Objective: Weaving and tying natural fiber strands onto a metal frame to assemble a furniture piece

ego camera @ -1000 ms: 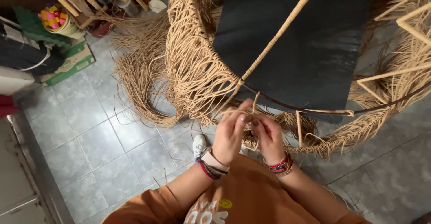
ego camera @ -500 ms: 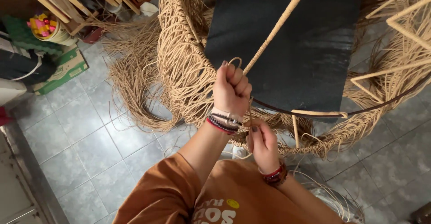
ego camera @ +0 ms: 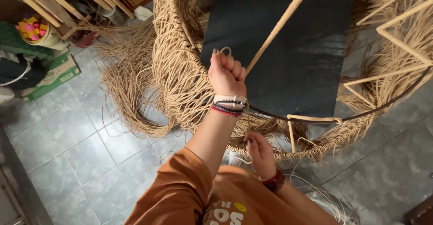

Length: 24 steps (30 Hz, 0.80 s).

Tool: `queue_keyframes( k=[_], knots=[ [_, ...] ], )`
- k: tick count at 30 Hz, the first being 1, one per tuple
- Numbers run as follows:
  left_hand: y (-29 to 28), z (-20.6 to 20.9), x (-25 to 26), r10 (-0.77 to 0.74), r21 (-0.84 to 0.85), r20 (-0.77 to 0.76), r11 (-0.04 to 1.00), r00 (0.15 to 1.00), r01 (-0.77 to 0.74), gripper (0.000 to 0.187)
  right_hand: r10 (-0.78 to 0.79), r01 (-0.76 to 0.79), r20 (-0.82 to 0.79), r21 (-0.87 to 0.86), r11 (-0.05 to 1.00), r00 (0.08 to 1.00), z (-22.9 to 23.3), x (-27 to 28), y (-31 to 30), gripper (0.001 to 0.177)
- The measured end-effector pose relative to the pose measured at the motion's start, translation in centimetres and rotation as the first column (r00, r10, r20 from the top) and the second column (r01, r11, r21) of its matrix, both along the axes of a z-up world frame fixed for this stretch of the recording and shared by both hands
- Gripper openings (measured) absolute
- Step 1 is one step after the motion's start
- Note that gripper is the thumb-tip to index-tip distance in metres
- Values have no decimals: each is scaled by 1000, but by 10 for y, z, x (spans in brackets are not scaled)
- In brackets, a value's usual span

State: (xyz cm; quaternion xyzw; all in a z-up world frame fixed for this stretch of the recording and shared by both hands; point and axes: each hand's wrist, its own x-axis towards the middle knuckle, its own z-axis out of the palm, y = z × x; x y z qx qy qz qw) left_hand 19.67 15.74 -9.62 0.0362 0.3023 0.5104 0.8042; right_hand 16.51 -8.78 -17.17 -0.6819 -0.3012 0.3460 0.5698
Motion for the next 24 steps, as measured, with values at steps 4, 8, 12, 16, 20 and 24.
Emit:
queue_keyframes(
  k=[4,8,12,16,20,24],
  knots=[
    [-11,11,-13,34,77,-10,997,999,-33,48,93,-92,8,-54,994,996,-20,-1,-13,27],
    [-51,10,-77,112,592,-110,806,988,-26,19,384,-353,165,-189,916,908,-31,-7,-17,27],
    [-117,-54,-149,-83,491,-274,844,958,214,31,548,-500,181,-253,829,817,18,-22,20,15],
    [-153,-63,-151,-257,350,-347,857,902,379,55,754,-552,493,-517,655,433,10,-22,9,16],
    [-165,-157,-142,-326,240,-244,892,913,383,50,639,-159,756,-655,739,-145,34,8,10,4],
    [-152,-154,-118,-273,178,-182,936,945,305,53,271,-112,943,-253,961,191,105,59,50,11]
  ],
)
